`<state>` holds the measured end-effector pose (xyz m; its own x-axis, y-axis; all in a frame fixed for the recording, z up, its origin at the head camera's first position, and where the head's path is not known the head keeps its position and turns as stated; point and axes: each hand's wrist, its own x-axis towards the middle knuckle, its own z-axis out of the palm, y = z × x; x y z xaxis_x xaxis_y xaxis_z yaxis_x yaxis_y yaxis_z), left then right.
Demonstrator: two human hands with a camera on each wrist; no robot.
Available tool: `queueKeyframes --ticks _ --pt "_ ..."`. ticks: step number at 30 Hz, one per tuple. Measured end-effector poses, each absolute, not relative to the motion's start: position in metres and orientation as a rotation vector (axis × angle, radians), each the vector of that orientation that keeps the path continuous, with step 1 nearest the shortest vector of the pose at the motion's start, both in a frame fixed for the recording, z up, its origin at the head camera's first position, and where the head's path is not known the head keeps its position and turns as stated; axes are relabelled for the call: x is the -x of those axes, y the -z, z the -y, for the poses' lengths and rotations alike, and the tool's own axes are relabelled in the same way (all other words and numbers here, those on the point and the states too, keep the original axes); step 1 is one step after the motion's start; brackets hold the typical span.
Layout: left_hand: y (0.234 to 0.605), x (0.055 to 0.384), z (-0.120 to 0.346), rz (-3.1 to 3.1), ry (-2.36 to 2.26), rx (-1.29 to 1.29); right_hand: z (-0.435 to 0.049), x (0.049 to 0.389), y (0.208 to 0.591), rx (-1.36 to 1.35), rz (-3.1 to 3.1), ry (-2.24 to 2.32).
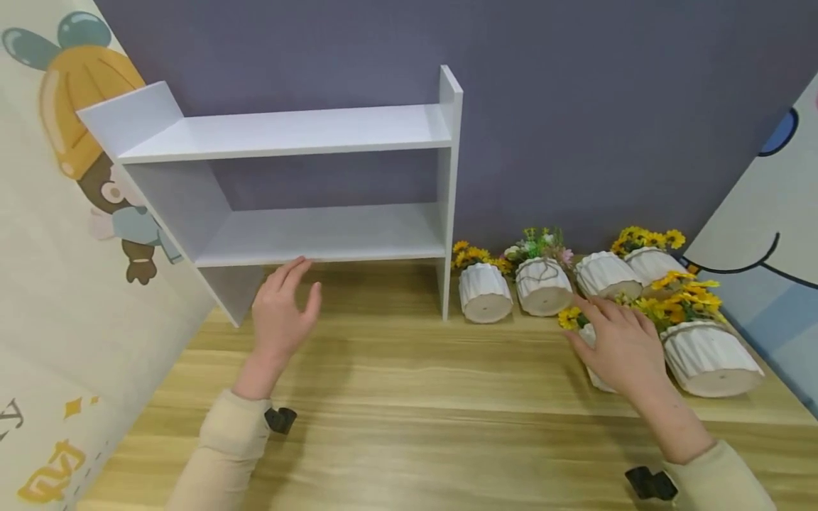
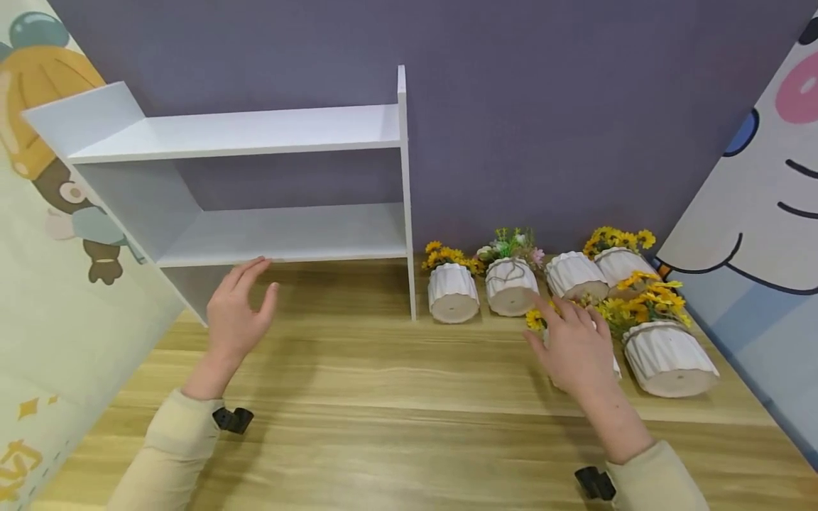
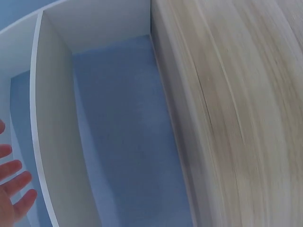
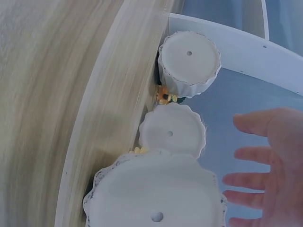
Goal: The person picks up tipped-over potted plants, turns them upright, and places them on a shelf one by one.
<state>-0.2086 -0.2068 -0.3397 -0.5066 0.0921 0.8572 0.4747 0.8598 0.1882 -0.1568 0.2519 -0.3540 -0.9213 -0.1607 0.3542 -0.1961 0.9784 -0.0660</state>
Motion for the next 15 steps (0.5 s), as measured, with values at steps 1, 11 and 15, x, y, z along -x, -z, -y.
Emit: queueKeyframes --ticks 1,11,15 --pt "0.339 0.209 0.209 2.071 0.497 0.402 -0.252 0.157 0.354 -0.244 2.788 -0.137" --pt "0.338 0.212 0.230 2.015 0.490 0.320 -0.256 0.159 0.355 -0.147 2.933 -0.156" --pt "0.340 0.214 0.238 1.961 0.496 0.299 -0.257 0.160 0.355 -0.096 3.003 -0.182"
